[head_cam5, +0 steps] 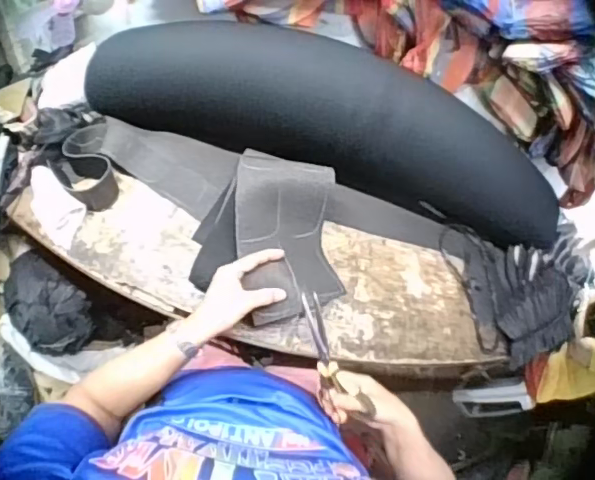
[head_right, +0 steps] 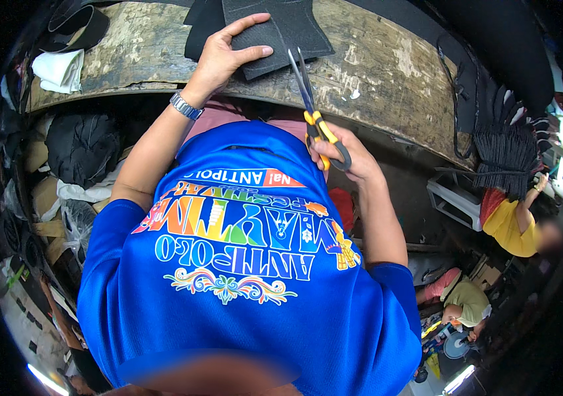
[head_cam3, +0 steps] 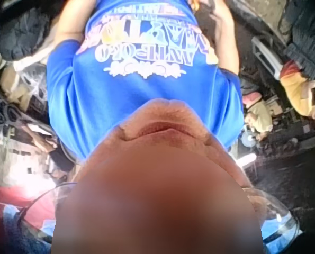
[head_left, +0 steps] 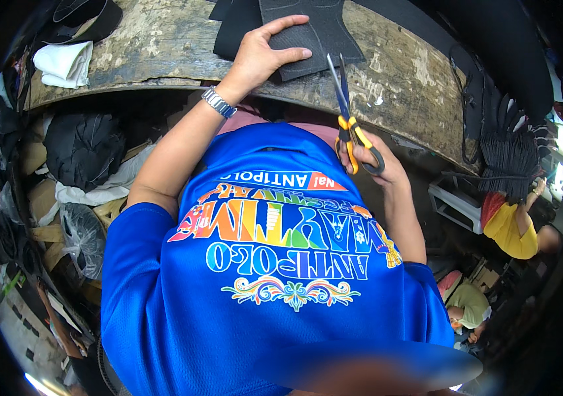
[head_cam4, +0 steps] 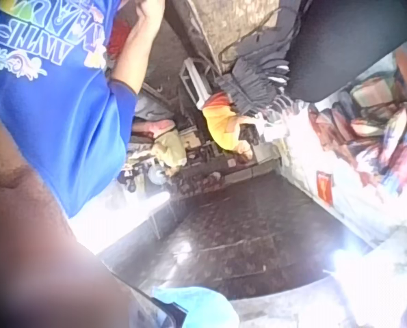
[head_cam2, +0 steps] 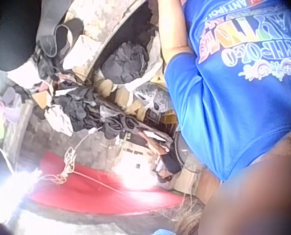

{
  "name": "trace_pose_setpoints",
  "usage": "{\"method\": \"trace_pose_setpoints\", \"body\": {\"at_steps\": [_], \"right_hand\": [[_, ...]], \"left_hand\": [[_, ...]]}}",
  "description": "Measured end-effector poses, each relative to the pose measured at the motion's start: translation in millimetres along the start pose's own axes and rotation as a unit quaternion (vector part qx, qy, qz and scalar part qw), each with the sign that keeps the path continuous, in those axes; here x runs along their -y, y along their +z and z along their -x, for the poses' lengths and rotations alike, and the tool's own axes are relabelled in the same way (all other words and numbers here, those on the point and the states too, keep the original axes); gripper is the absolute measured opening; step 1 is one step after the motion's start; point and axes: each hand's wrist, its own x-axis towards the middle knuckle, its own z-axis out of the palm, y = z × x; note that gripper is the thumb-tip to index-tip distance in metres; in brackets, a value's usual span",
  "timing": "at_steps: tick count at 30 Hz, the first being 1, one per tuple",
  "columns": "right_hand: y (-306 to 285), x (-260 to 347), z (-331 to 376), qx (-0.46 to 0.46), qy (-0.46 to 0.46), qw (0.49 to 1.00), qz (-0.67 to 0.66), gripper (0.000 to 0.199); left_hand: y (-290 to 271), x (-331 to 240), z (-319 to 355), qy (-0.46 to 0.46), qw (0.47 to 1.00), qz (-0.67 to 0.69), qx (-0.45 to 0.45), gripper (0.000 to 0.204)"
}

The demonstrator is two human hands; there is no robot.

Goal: The person handles a stack of black fabric pieces, then unfolds a larger black sheet on the table. They place a white paper pattern on the fabric, pick up yellow-handled scissors, and cut the fabric along the pattern lines. The person continues cutting multiple sections of the fabric.

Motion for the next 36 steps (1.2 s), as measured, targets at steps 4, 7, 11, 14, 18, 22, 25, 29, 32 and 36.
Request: {"method": "trace_pose_setpoints", "body": {"at_steps": [4,7,11,14,18,22,25,29,32,36], "right_hand": [[-3.3,-7.2,21.4,-0.037,0.064,0.996,0.052,0.038],[-0.8,-8.6,17.9,-0.039,0.045,0.998,0.037,0.038],[4.7,-7.5,3.1,-0.065,0.033,0.996,0.055,0.038],[7.2,-5.6,-1.8,-0.07,0.029,0.996,0.054,0.04],[10.7,-5.7,-1.2,-0.083,0.027,0.995,0.05,0.04],[13.5,-7.5,-0.7,-0.098,0.02,0.994,0.053,0.039],[16.4,-9.7,-1.5,-0.12,0.016,0.992,0.032,0.036],[20.4,-12.5,-1.9,-0.134,0.017,0.991,-0.012,0.03],[23.9,-13.4,-1.7,-0.15,0.034,0.988,0.0,0.028],[24.6,-7.3,-2.4,-0.137,0.047,0.99,0.008,0.031]], "left_hand": [[9.1,3.1,4.8,-0.046,0.996,0.075,-0.014,0.055],[20.5,4.7,11.0,-0.016,0.999,0.043,-0.024,0.055],[33.9,6.9,20.7,-0.019,0.999,0.026,-0.027,0.063],[38.4,8.3,23.6,0.003,0.999,0.024,-0.029,0.071],[38.3,7.1,23.8,-0.007,0.999,0.018,-0.031,0.076],[39.0,4.3,23.3,-0.035,0.999,0.032,-0.025,0.078],[41.2,4.5,23.1,-0.015,0.999,0.029,-0.022,0.078],[40.7,7.2,22.1,0.0,0.999,0.024,-0.03,0.078],[39.2,7.1,23.4,0.001,0.999,0.007,-0.031,0.079],[40.5,1.6,30.0,0.01,1.0,-0.011,-0.017,0.08]]}}
